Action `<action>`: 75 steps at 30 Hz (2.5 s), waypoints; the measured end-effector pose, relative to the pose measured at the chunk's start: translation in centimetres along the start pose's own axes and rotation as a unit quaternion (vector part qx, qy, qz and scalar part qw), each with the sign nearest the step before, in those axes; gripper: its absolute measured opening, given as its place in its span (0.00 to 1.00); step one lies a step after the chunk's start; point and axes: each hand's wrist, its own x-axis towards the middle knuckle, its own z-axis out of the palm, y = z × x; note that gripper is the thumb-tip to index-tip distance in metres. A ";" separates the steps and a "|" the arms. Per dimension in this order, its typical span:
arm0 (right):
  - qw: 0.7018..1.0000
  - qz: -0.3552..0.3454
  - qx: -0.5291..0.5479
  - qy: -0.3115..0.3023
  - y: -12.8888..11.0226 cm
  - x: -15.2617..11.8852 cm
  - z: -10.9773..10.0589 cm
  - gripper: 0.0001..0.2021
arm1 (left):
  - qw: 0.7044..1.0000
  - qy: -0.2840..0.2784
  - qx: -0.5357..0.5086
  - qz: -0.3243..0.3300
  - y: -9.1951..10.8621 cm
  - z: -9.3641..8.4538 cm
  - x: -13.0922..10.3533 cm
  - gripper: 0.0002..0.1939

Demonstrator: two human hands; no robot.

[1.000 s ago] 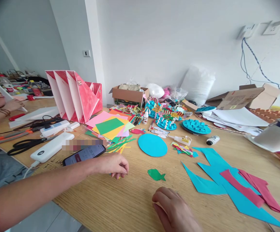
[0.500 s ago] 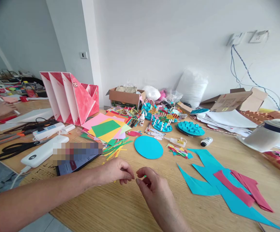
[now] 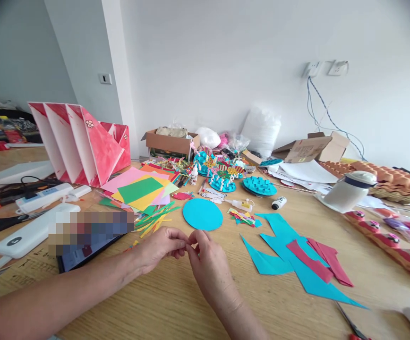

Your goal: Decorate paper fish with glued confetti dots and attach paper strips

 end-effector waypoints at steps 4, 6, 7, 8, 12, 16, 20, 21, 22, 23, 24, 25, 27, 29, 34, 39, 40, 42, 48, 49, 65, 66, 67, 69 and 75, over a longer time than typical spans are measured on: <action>0.999 0.022 0.042 0.017 0.4 -0.1 0.0 0.04 | 1.000 0.013 0.000 0.017 -0.2 0.5 0.2 0.13; 0.997 0.030 0.072 0.024 0.6 -0.2 0.0 0.04 | 1.000 0.016 -0.006 0.018 -0.3 0.7 0.3 0.13; 0.995 0.033 0.088 0.028 0.7 -0.2 0.0 0.05 | 1.000 0.017 -0.012 0.016 -0.4 0.7 0.3 0.14; 0.993 0.035 0.104 0.031 0.9 -0.1 0.1 0.05 | 1.000 0.019 -0.018 0.013 -0.5 0.8 0.3 0.14; 0.985 0.052 0.163 0.033 1.4 0.0 0.5 0.05 | 0.999 0.027 -0.027 0.009 -0.5 0.8 0.3 0.14; 0.958 0.094 0.272 0.010 1.6 0.1 0.6 0.09 | 0.999 0.016 0.007 0.036 -0.7 0.9 0.4 0.11; 0.921 0.128 0.368 -0.024 1.5 0.1 0.2 0.13 | 0.996 0.023 0.055 0.068 -0.7 1.2 0.6 0.07; 0.916 0.131 0.379 -0.028 1.5 0.1 0.1 0.13 | 0.995 0.021 0.058 0.076 -0.6 1.3 0.6 0.07; 0.913 0.131 0.385 -0.032 1.5 0.1 0.0 0.13 | 0.995 0.017 0.057 0.085 -0.5 1.5 0.7 0.07; 0.912 0.130 0.387 -0.035 1.6 0.1 -0.1 0.13 | 0.994 0.014 0.056 0.094 -0.4 1.6 0.7 0.08; 0.913 0.128 0.386 -0.036 1.6 0.1 -0.1 0.13 | 0.993 0.013 0.059 0.101 -0.4 1.6 0.8 0.09; 0.914 0.126 0.383 -0.035 1.7 0.1 -0.1 0.13 | 0.992 0.014 0.068 0.109 -0.4 1.7 0.9 0.11; 0.917 0.127 0.377 -0.034 1.8 0.2 -0.2 0.13 | 0.987 0.020 0.103 0.122 -0.7 1.6 1.2 0.12; 0.918 0.134 0.372 -0.038 1.9 0.2 -0.3 0.13 | 0.979 0.023 0.145 0.140 -1.1 1.4 1.5 0.12; 0.923 0.149 0.346 -0.078 1.9 0.5 -0.9 0.14 | 0.963 0.025 0.218 0.156 -1.6 1.1 1.3 0.09; 0.925 0.158 0.324 -0.123 1.8 0.5 -1.3 0.14 | 0.952 0.021 0.257 0.164 -1.5 1.2 0.7 0.06; 0.926 0.158 0.320 -0.126 1.7 0.5 -1.4 0.13 | 0.952 0.022 0.260 0.164 -1.5 1.2 0.6 0.05; 0.928 0.156 0.312 -0.129 1.6 0.4 -1.5 0.13 | 0.950 0.026 0.269 0.157 -1.4 1.2 0.6 0.05; 0.937 0.133 0.294 -0.131 1.4 0.4 -1.6 0.14 | 0.958 0.027 0.251 0.138 -1.5 1.2 0.4 0.02; 0.939 0.129 0.291 -0.131 1.5 0.4 -1.6 0.14 | 0.962 0.023 0.237 0.132 -1.6 1.2 0.4 0.02; 0.971 0.077 0.211 -0.088 2.3 0.3 -1.2 0.09 | 0.929 0.075 0.306 0.192 -1.2 1.0 0.6 0.04; 0.970 0.076 0.215 -0.088 2.4 0.4 -1.1 0.08 | 0.931 0.073 0.306 0.187 -1.3 1.0 0.7 0.04; 0.969 0.073 0.218 -0.091 2.5 0.4 -1.1 0.08 | 0.931 0.070 0.306 0.185 -1.4 0.9 0.7 0.03; 0.969 0.068 0.215 -0.099 2.7 0.4 -1.1 0.08 | 0.931 0.066 0.305 0.188 -1.6 0.8 0.8 0.03; 0.972 0.068 0.194 -0.111 2.7 0.3 -1.1 0.08 | 0.929 0.060 0.315 0.183 -2.0 0.6 1.0 0.03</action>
